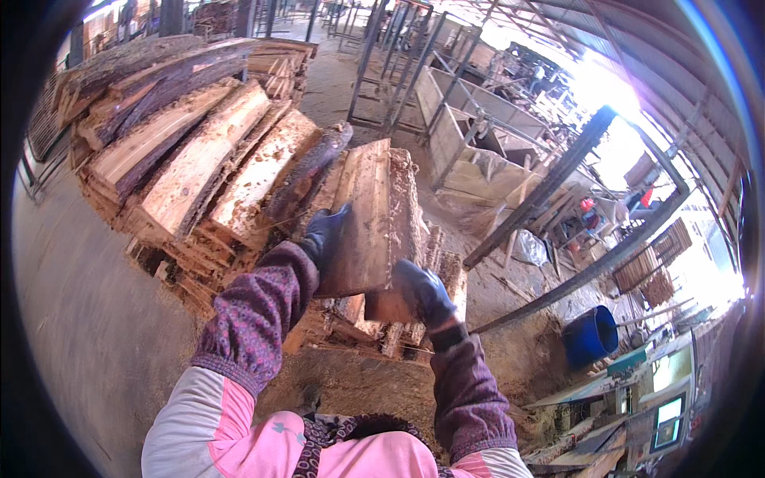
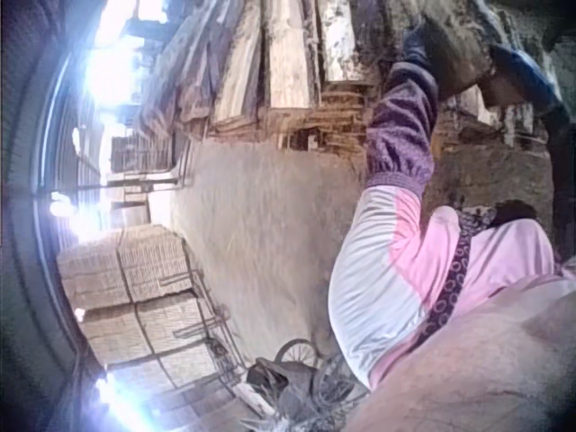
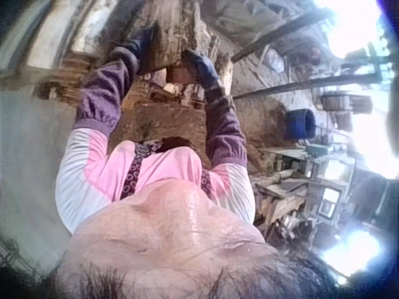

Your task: The person lifts wood slabs from a stack and places them onto a conveyor belt for processing.

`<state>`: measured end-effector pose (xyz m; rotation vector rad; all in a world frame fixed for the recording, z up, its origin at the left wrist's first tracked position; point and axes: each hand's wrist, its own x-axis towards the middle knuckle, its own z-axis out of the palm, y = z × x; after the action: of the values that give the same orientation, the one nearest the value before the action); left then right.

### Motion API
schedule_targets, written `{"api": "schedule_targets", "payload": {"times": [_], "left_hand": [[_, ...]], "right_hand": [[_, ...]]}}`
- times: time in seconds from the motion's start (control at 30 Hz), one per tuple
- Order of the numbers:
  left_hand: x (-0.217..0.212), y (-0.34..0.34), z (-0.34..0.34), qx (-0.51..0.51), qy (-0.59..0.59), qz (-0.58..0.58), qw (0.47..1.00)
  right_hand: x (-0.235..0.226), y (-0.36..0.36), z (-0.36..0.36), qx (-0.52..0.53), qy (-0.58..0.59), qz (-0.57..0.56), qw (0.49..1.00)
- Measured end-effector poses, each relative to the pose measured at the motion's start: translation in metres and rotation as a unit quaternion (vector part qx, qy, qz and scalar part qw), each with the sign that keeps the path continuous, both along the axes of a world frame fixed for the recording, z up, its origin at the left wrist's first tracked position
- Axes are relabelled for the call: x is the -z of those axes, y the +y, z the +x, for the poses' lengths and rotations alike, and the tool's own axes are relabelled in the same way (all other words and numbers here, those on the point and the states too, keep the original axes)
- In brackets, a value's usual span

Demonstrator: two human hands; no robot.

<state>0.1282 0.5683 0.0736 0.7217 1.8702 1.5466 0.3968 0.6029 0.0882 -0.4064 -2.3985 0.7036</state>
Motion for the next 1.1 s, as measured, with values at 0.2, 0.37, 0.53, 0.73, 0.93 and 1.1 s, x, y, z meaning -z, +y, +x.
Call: {"api": "schedule_targets", "payload": {"times": [0.2, 0.37, 0.53, 0.73, 0.93, 1.1], "left_hand": [[0.023, -0.02, 0.067, 0.101, -0.195, 0.258, 0.941], [0.086, 0.028, 0.15, 0.315, -0.279, 0.237, 0.876], [0.072, 0.002, 0.269, 0.413, -0.446, 0.199, 0.769], [0.064, -0.051, 0.446, 0.533, -0.533, 0.122, 0.646], [0.045, -0.169, 0.616, 0.701, -0.51, -0.022, 0.499], [-0.001, -0.22, 0.737, 0.795, -0.415, 0.037, 0.441]], "right_hand": [[0.001, -0.085, 0.12, 0.186, 0.169, -0.535, 0.807], [0.038, -0.146, 0.147, 0.218, 0.096, -0.544, 0.805], [0.002, -0.202, 0.193, 0.232, 0.158, -0.576, 0.768], [0.015, -0.29, 0.304, 0.548, 0.281, -0.118, 0.779], [0.003, -0.375, 0.374, 0.522, 0.232, -0.073, 0.818], [0.039, -0.468, 0.444, 0.605, 0.442, -0.173, 0.64]]}}
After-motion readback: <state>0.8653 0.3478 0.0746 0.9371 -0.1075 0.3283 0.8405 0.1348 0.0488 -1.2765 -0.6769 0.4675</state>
